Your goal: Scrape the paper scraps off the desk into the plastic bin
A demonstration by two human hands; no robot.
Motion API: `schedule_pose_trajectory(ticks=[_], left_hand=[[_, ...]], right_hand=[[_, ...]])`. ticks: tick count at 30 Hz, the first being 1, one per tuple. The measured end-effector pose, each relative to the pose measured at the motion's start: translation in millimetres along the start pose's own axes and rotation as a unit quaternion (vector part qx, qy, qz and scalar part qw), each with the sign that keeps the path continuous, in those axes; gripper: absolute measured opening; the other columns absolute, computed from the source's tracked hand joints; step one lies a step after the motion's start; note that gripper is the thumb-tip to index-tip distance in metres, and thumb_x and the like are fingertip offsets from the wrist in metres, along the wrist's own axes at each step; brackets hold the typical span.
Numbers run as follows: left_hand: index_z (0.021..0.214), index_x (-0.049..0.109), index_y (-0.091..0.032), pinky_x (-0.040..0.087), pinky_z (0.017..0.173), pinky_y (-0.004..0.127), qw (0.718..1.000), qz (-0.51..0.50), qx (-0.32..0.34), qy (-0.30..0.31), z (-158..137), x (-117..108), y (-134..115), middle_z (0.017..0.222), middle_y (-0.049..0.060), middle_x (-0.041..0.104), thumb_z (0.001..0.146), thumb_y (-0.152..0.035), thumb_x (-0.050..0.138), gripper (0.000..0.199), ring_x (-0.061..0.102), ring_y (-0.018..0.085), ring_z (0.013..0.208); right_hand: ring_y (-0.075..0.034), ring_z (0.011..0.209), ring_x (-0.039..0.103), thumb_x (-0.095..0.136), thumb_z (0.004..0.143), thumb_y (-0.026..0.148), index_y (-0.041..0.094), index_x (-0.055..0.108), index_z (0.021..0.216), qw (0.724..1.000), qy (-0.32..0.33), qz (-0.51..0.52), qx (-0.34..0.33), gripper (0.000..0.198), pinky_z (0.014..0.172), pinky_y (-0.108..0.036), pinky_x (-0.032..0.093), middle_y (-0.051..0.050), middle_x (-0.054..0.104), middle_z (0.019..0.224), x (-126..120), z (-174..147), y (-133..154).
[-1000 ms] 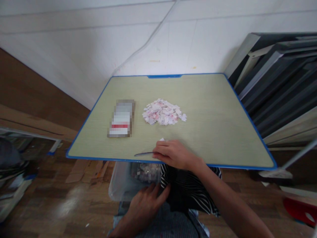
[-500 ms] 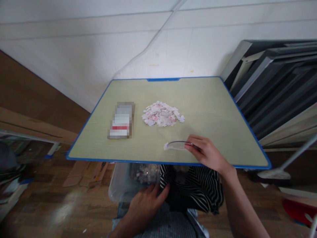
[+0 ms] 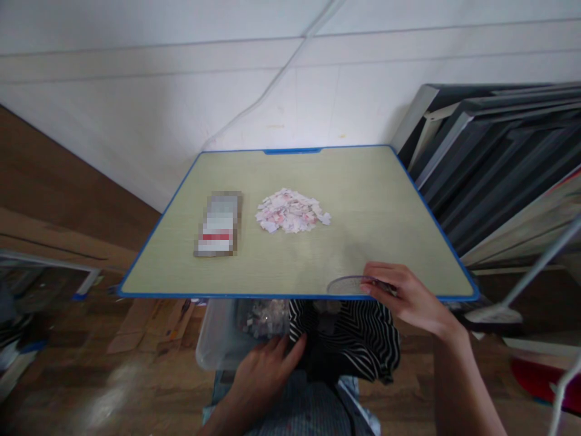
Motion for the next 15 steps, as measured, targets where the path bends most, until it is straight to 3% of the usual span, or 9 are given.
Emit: schedule_pose_trajectory(ticks=[3,8,12,15], left_hand=[[0.129,0.031,-0.021,0.050,0.058,0.028,1.000,0.001,0.000,0.004,-1.1,-1.0,-0.9,0.093,0.007,0.060,0.083,-0.014,0.047,0.049,0.059,0.020,0.076],[0.130,0.030,-0.021,0.049,0.058,0.027,1.000,0.008,0.000,0.011,-1.3,-3.2,-1.3,0.095,0.008,0.059,0.083,-0.013,0.046,0.050,0.059,0.019,0.078],[0.130,0.031,-0.022,0.049,0.058,0.027,1.000,0.011,-0.006,0.010,0.3,-2.1,-0.8,0.093,0.008,0.059,0.084,-0.014,0.044,0.048,0.059,0.019,0.076],[0.130,0.032,-0.023,0.049,0.061,0.027,1.000,0.004,-0.012,0.020,0.9,-0.6,-0.7,0.093,0.008,0.060,0.084,-0.014,0.045,0.048,0.059,0.019,0.077]], right_hand=[[-0.011,0.055,0.049,0.045,0.084,0.030,0.018,0.053,0.066,0.999,-0.048,-0.012,0.012,0.023,0.050,-0.023,0.038,-0.001,0.053,0.061,1.3,9.4,-8.4],[-0.010,0.046,0.041,0.048,0.080,0.036,0.018,0.052,0.069,0.969,-0.195,-0.039,0.150,0.022,0.045,-0.024,0.031,0.000,0.048,0.054,1.7,55.1,-42.4],[-0.011,0.044,0.041,0.049,0.077,0.038,0.017,0.053,0.068,0.968,-0.176,-0.001,0.177,0.023,0.044,-0.025,0.031,0.002,0.046,0.049,-2.2,89.2,-65.7],[-0.010,0.042,0.038,0.055,0.072,0.047,0.017,0.055,0.065,0.982,-0.098,0.056,0.152,0.030,0.041,-0.024,0.030,0.003,0.044,0.047,-7.9,91.4,-76.2]])
Point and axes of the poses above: each hand's wrist, its own z-axis towards the middle knuckle, its own x-axis out of the palm, y = z × x, the point moved 1 cm from there along z, towards the middle knuckle
